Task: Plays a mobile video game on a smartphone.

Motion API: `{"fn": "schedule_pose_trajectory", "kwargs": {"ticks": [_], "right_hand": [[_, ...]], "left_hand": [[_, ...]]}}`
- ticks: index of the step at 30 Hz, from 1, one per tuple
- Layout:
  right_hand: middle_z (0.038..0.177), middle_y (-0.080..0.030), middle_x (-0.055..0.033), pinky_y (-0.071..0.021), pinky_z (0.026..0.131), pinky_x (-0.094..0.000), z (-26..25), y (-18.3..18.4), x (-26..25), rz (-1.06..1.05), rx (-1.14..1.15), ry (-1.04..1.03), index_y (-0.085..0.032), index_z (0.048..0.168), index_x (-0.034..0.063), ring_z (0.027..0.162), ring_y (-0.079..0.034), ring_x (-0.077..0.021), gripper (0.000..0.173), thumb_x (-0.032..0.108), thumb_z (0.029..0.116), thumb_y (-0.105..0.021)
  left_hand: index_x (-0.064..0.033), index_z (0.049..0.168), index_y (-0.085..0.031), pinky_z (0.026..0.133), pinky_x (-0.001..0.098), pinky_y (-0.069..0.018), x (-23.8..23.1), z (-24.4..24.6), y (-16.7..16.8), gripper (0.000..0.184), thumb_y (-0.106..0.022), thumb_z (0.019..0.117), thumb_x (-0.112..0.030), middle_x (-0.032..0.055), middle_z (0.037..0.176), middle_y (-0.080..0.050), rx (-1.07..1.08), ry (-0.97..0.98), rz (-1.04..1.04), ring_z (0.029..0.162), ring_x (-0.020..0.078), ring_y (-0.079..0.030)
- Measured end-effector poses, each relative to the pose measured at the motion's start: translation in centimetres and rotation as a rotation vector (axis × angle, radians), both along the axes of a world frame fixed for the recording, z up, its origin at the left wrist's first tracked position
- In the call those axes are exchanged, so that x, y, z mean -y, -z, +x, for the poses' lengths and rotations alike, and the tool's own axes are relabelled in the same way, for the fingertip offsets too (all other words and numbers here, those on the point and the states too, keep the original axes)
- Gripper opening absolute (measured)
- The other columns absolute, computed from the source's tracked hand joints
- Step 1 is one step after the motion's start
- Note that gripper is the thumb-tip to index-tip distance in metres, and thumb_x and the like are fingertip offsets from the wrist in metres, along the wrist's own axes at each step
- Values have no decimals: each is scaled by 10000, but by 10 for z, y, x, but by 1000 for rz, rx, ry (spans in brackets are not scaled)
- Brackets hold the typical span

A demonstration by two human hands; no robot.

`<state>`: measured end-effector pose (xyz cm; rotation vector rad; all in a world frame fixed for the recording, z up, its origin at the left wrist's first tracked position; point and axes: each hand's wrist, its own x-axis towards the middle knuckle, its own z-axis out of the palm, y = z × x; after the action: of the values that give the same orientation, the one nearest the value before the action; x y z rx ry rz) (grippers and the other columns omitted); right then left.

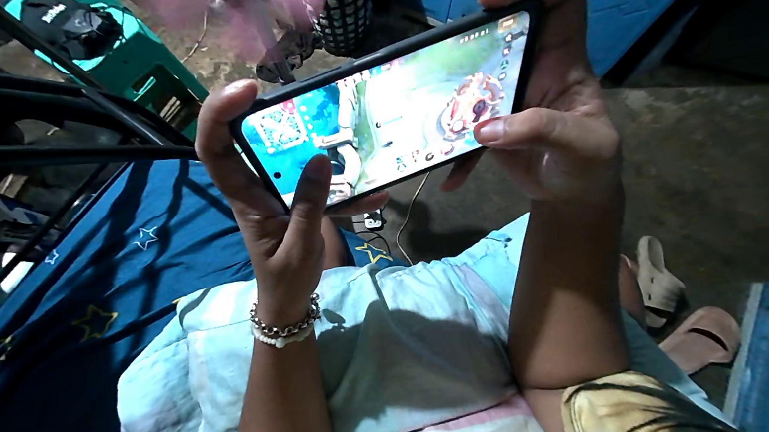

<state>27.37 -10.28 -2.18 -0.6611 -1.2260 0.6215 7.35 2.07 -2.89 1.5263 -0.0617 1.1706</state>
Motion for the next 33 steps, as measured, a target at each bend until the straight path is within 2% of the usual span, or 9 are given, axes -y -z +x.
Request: {"fn": "schedule_pose_trajectory", "kwargs": {"ticks": [8, 13, 20, 23, 24, 31, 33], "right_hand": [[1291, -578, -2, -635, 509, -313, 0, -1, 0, -8, 25, 8, -353, 1391, 202, 995, -708, -171, 633, 17, 864, -651], [1343, -551, -21, -649, 548, -330, 0, -3, -2, -9, 41, 9, -267, 1500, 159, 1008, -704, -190, 787, 26, 841, -677], [1283, -594, -9, -641, 528, -327, 1, -1, -1, -7, 32, -15, -357, 1407, 195, 995, -711, -182, 646, -4, 861, -639], [1284, -594, -16, -639, 533, -316, 1, 0, -1, 7, 31, -19, -366, 1391, 192, 1008, -707, -178, 630, -25, 861, -627], [1286, -593, -19, -638, 537, -312, 1, 1, -1, 8, 29, -20, -367, 1391, 190, 1009, -705, -177, 631, -29, 858, -623], [1273, -592, -22, -636, 519, -315, 1, 0, 0, -5, 24, -20, -371, 1377, 193, 992, -711, -185, 612, -18, 865, -632], [1275, -591, -27, -636, 522, -317, 1, 0, 0, 1, 26, -19, -378, 1378, 186, 995, -708, -188, 610, -18, 861, -629]], "left_hand": [[-250, 1479, -307, 852, 290, -629, 1, 0, 0, 605, -613, 994, -56, -35, 1397, -489, -1, 3, -12, 1218, 120, -594], [-243, 1485, -305, 867, 307, -628, 0, -1, 0, 613, -628, 993, -70, -32, 1393, -490, -4, -5, 1, 1219, 130, -593], [-245, 1482, -293, 821, 314, -650, 1, 0, -1, 618, -627, 993, -66, -19, 1386, -490, -4, 12, -9, 1209, 140, -609], [-234, 1482, -296, 862, 307, -633, 1, 0, -1, 616, -623, 990, -58, -28, 1388, -493, -2, -9, 6, 1211, 130, -602], [-227, 1486, -284, 906, 298, -605, 0, 0, -1, 621, -618, 991, -56, -39, 1399, -476, -8, -16, 27, 1226, 119, -581], [-231, 1488, -285, 916, 281, -600, 0, 0, 0, 626, -624, 991, -60, -51, 1406, -474, -15, -40, 41, 1231, 103, -576], [-230, 1488, -289, 888, 284, -618, 0, 0, 0, 625, -627, 990, -63, -41, 1399, -480, -15, -46, 38, 1220, 111, -589]]}}
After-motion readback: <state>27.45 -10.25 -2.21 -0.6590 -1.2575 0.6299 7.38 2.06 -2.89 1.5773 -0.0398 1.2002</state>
